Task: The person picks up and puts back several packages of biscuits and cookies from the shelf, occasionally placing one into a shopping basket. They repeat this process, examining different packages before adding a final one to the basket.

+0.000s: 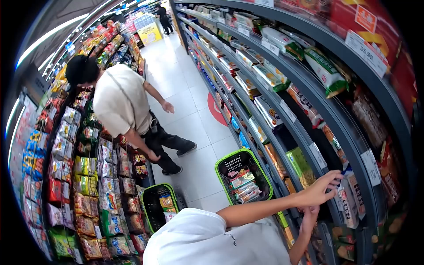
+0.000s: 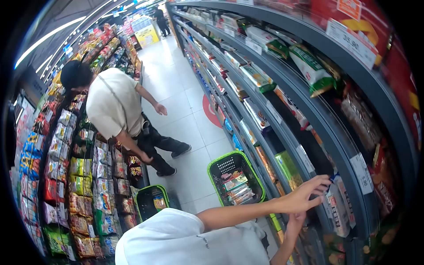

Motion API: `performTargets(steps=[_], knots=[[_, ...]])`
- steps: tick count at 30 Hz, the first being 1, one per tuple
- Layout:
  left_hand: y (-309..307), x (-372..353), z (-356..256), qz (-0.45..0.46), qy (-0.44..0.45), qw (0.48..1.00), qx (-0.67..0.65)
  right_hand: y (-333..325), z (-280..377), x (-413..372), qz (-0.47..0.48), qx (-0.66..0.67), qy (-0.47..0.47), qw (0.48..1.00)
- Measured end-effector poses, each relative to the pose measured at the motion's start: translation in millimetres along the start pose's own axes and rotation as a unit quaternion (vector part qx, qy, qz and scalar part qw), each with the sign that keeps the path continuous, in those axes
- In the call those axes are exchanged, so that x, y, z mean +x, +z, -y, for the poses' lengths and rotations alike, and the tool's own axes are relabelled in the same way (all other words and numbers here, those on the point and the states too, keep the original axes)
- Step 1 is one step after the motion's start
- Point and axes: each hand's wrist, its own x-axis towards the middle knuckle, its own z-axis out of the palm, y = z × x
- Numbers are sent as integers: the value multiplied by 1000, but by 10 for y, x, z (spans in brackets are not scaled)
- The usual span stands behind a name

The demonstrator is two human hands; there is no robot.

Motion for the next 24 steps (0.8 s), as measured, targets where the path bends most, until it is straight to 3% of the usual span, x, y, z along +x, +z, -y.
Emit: performTargets(steps=[2, 5, 7, 9, 11, 12, 15, 16, 17, 19, 24], knots=[[-165, -129, 7, -13, 0, 1000, 10, 22, -139, 96, 11, -49, -4, 999], [-424, -381, -20, -64, 6, 997, 35, 570, 144, 85, 73, -11, 19, 997], [-642, -599, 97, -89, -17, 994, 54, 793, 224, 86, 135, -88, -22, 987], [-781, -871, 32, -135, -117, 984, 11, 795, -104, 200, 186, -155, -63, 968], [-929, -1209, 390, -164, -89, 982, -13, 888, -369, 223, 189, -158, -30, 969], [-984, -1375, 466, -169, -76, 981, 54, 925, -501, 248, 205, -92, -2, 974], [-1168, -1890, 870, -209, -83, 965, 137, 1011, -828, 271, 230, -237, -13, 944], [-1171, -2048, 859, -239, -137, 955, 106, 1046, -785, 235, 257, -286, -5, 923], [-1258, -2169, 822, -267, -183, 942, 83, 1189, -667, 176, 263, -256, 67, 928], [-1398, -2515, 1070, -294, -251, 920, 59, 1052, -1087, 210, 247, -296, 112, 916], [-1542, -3385, 1431, -342, -408, 823, 199, 899, -1908, 236, 286, -346, 162, 879]])
